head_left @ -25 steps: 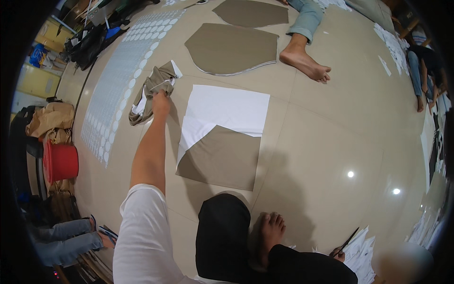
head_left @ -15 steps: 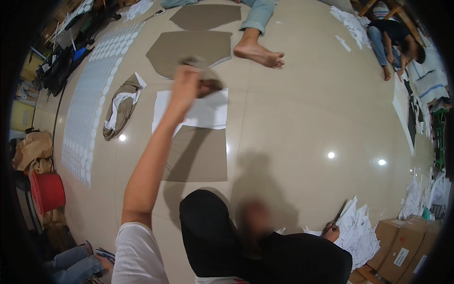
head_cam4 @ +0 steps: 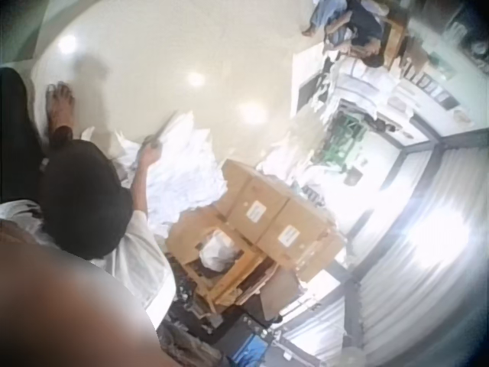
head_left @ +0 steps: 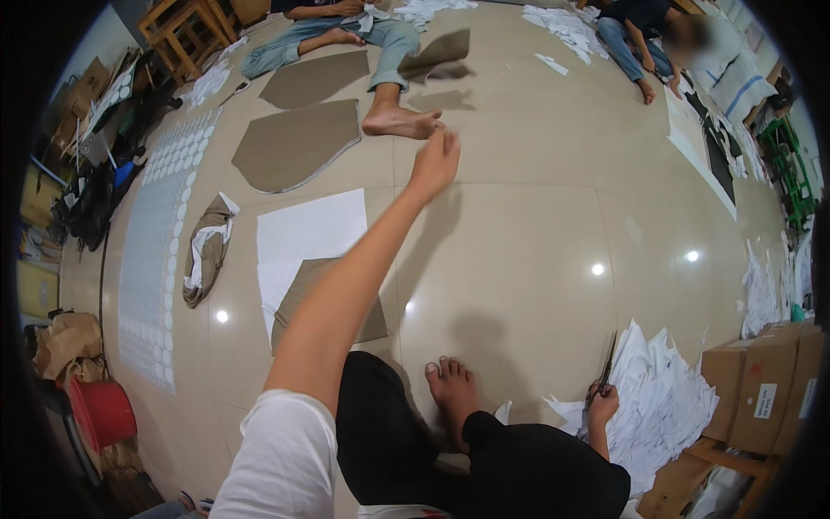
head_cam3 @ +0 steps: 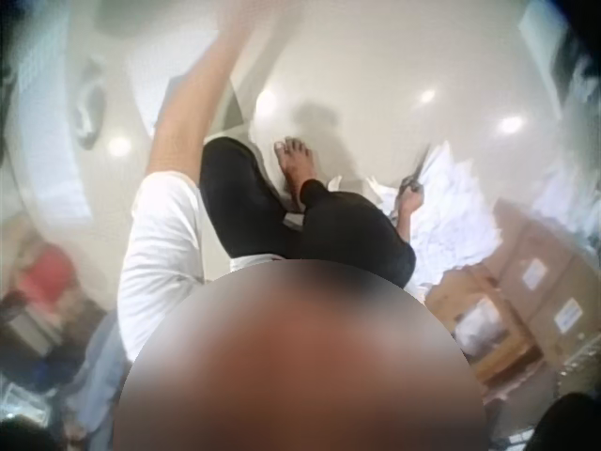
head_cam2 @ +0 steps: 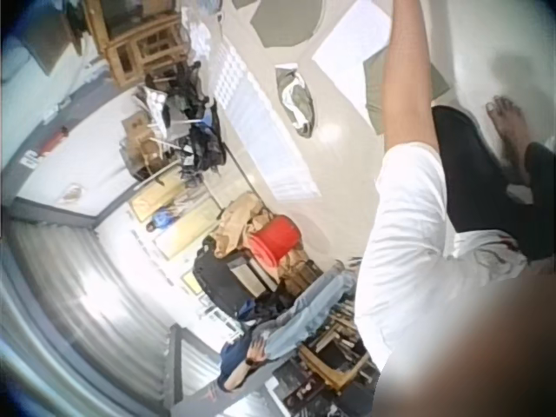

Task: The person sits on the floor and uses scissors to cut a piece of beige fabric that is laid over a white paper template. They carefully follow the template's outline to cut the fabric into a specific shape.

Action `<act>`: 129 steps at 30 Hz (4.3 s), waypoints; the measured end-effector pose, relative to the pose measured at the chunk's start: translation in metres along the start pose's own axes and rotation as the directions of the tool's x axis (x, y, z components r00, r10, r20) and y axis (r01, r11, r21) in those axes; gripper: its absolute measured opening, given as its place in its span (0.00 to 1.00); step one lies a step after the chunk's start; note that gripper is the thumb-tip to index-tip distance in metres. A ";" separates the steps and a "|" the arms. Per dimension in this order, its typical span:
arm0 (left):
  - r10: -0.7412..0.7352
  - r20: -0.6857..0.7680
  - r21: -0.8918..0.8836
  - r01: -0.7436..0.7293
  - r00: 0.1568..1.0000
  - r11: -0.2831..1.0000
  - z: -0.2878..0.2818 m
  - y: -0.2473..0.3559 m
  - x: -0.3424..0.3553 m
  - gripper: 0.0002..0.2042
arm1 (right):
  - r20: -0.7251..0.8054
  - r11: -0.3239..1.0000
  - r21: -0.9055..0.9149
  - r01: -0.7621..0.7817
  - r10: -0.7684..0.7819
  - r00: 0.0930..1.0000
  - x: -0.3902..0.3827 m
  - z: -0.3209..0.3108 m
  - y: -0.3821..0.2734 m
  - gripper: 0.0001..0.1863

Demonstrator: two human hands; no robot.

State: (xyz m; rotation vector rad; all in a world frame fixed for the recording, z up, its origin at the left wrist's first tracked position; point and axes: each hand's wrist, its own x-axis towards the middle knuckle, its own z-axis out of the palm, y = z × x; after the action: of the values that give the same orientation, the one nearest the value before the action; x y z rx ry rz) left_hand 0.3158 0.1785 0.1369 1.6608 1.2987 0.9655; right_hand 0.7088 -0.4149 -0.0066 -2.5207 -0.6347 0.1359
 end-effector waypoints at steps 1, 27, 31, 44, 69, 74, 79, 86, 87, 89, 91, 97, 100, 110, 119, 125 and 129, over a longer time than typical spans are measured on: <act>-0.084 0.182 0.126 0.062 0.980 0.990 -0.008 -0.023 -0.022 0.21 | 0.005 1.000 0.003 0.019 -0.019 1.000 -0.001 0.003 -0.007 0.10; -0.540 -0.231 0.620 0.550 0.810 0.560 -0.014 -0.130 -0.275 0.45 | 0.032 0.963 0.266 0.035 -0.045 0.998 -0.069 -0.023 -0.008 0.19; -0.495 -0.168 0.661 0.470 0.853 0.585 -0.001 -0.120 -0.290 0.44 | 0.112 0.896 0.425 0.126 -0.190 0.975 -0.073 -0.001 -0.046 0.16; -0.075 0.028 0.403 0.057 0.997 0.913 0.016 -0.069 -0.350 0.28 | 0.250 0.805 0.409 0.431 -0.552 0.795 -0.027 0.179 -0.353 0.31; -0.071 0.102 0.696 -0.020 0.992 0.717 0.026 -0.131 -0.260 0.41 | 0.191 0.957 0.196 0.215 -0.252 0.949 0.049 0.147 -0.241 0.10; -0.033 0.075 0.671 -0.026 0.997 0.741 0.027 -0.139 -0.249 0.39 | 0.160 0.947 0.250 0.201 -0.245 0.956 0.035 0.129 -0.218 0.12; -0.055 0.079 0.675 -0.013 0.995 0.737 0.019 -0.147 -0.238 0.38 | 0.202 0.951 0.266 0.159 -0.216 0.955 0.030 0.130 -0.220 0.13; -0.069 -0.027 0.714 0.067 0.997 0.697 0.020 -0.151 -0.235 0.40 | 0.179 0.947 0.279 0.160 -0.215 0.960 0.035 0.142 -0.206 0.13; -0.090 -0.030 0.739 0.082 0.995 0.668 0.020 -0.150 -0.235 0.40 | 0.183 0.947 0.275 0.164 -0.219 0.958 0.034 0.141 -0.207 0.13; -0.136 -0.061 0.768 0.133 0.989 0.627 0.019 -0.149 -0.234 0.40 | 0.188 0.947 0.271 0.171 -0.227 0.956 0.033 0.139 -0.211 0.13; -0.180 -0.118 0.772 0.204 0.977 0.602 0.020 -0.148 -0.231 0.40 | 0.184 0.945 0.273 0.180 -0.235 0.954 0.035 0.138 -0.210 0.13; -0.143 -0.268 0.763 0.300 0.953 0.573 0.015 -0.165 -0.226 0.38 | 0.185 0.950 0.256 0.179 -0.230 0.955 0.036 0.139 -0.210 0.13; 0.041 -0.390 0.714 0.274 0.920 0.644 0.001 -0.175 -0.218 0.32 | 0.199 0.945 0.278 0.173 -0.233 0.952 0.036 0.140 -0.210 0.13; -0.131 -0.617 0.568 0.555 0.776 0.608 -0.019 -0.166 -0.199 0.12 | 0.222 0.944 0.296 0.143 -0.213 0.951 0.037 0.140 -0.208 0.14; 0.129 -0.349 0.728 0.182 0.928 0.661 0.023 -0.148 -0.233 0.27 | 0.227 0.946 0.299 0.123 -0.196 0.954 0.040 0.142 -0.204 0.14; 0.181 0.119 0.684 -0.213 0.976 0.697 0.063 -0.098 -0.277 0.28 | 0.217 0.945 0.301 0.125 -0.195 0.957 0.041 0.142 -0.205 0.15; 0.284 0.486 0.347 -0.481 0.826 0.805 0.068 -0.079 -0.302 0.21 | 0.196 0.952 0.274 0.136 -0.194 0.961 0.037 0.139 -0.210 0.16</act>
State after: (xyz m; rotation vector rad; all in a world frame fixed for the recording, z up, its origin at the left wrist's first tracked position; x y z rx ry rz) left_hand 0.2932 -0.1141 0.0105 2.4237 0.9421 0.4854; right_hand 0.6245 -0.1745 -0.0148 -2.2066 -0.8563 0.4160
